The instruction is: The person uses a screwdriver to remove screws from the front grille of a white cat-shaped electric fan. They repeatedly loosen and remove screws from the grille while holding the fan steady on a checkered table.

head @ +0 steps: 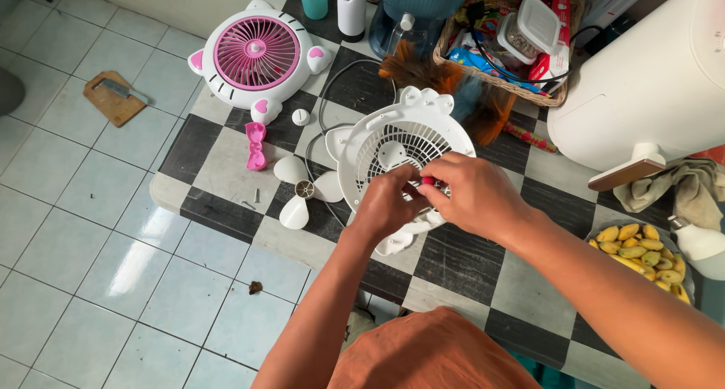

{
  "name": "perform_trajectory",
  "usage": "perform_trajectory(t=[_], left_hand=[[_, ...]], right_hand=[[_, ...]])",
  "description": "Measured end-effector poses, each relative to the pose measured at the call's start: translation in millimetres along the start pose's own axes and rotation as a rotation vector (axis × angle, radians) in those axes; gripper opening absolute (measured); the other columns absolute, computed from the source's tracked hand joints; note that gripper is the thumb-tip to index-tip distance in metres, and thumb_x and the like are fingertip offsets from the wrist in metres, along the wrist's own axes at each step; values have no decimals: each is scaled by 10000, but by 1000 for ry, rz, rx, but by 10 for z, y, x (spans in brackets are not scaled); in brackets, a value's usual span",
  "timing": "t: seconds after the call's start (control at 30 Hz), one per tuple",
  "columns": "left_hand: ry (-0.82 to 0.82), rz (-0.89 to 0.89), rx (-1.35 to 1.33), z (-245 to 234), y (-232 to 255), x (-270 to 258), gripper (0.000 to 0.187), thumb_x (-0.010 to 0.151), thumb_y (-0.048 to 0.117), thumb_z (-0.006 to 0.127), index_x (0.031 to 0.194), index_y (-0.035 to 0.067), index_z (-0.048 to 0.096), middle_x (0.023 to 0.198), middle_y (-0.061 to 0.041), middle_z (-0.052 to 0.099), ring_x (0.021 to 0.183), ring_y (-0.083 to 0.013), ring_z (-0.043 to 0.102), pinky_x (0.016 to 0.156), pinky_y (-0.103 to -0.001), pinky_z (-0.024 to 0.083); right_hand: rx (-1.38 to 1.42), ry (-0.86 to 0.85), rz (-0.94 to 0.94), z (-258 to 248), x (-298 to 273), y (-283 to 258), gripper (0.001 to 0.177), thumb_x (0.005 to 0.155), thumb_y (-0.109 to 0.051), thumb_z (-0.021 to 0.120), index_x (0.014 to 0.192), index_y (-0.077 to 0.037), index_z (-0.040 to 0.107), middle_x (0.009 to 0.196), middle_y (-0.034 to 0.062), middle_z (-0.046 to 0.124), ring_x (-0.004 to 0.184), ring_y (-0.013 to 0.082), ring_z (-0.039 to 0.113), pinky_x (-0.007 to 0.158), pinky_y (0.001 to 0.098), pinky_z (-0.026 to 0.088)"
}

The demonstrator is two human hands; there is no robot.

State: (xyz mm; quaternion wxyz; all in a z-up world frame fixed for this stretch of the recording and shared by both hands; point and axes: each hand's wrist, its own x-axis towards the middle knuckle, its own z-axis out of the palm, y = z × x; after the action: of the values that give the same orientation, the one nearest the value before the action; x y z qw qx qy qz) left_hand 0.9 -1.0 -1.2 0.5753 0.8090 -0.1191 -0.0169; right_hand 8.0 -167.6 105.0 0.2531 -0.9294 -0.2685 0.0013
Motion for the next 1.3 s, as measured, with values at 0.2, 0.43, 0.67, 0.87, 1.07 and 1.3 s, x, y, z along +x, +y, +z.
perform_trajectory(t=[0.2, 0.43, 0.67, 0.87, 1.07, 1.3], left_hand=[[-63, 41, -67, -31, -7, 37, 270, 839, 99, 775, 1099, 34, 735, 951, -105, 787, 852, -183, 789, 764, -324, 615], [-74, 40, -19, -42, 18, 19, 430, 767, 106, 797, 1179, 46, 692, 937, -119, 764, 794, -203, 752, 730, -346, 575], [-81, 24, 19, -5, -6, 54, 349, 792, 149, 815, 1119, 60, 730, 916, -125, 773, 788, -200, 756, 731, -346, 585], [-94, 54, -16, -42, -16, 88, 356, 800, 148, 812, 1135, 56, 732, 946, -114, 784, 800, -190, 770, 745, -335, 598], [-111, -2, -47, -17, -67, 78, 329, 826, 159, 812, 1133, 62, 745, 919, -115, 792, 827, -185, 788, 754, -327, 606], [-75, 45, -6, 1, -95, 72, 307, 823, 130, 808, 1110, 39, 752, 897, -133, 778, 798, -197, 773, 745, -332, 599]], right_hand=[[96, 34, -99, 1, -28, 60, 275, 807, -98, 691, 1067, -6, 698, 998, 165, 708, 848, 359, 695, 739, 441, 558], [80, -25, -105, -36, -23, 23, 261, 832, -102, 667, 1087, -75, 715, 1026, 126, 713, 852, 336, 707, 751, 429, 567], [-63, -36, 65, -34, -23, -1, 249, 848, -227, 749, 1063, -104, 728, 1026, 111, 723, 889, 342, 709, 759, 439, 561], [76, 8, -77, -51, 1, 27, 270, 817, -131, 671, 1076, -60, 701, 1076, 127, 712, 925, 336, 711, 771, 425, 571], [-41, -119, 51, -36, -3, 24, 228, 871, -178, 660, 1072, -95, 728, 1068, 97, 726, 943, 316, 713, 821, 423, 568], [-85, -11, 110, 13, -15, 56, 422, 827, -249, 772, 1188, -53, 675, 1100, 164, 692, 928, 386, 686, 773, 463, 548]])
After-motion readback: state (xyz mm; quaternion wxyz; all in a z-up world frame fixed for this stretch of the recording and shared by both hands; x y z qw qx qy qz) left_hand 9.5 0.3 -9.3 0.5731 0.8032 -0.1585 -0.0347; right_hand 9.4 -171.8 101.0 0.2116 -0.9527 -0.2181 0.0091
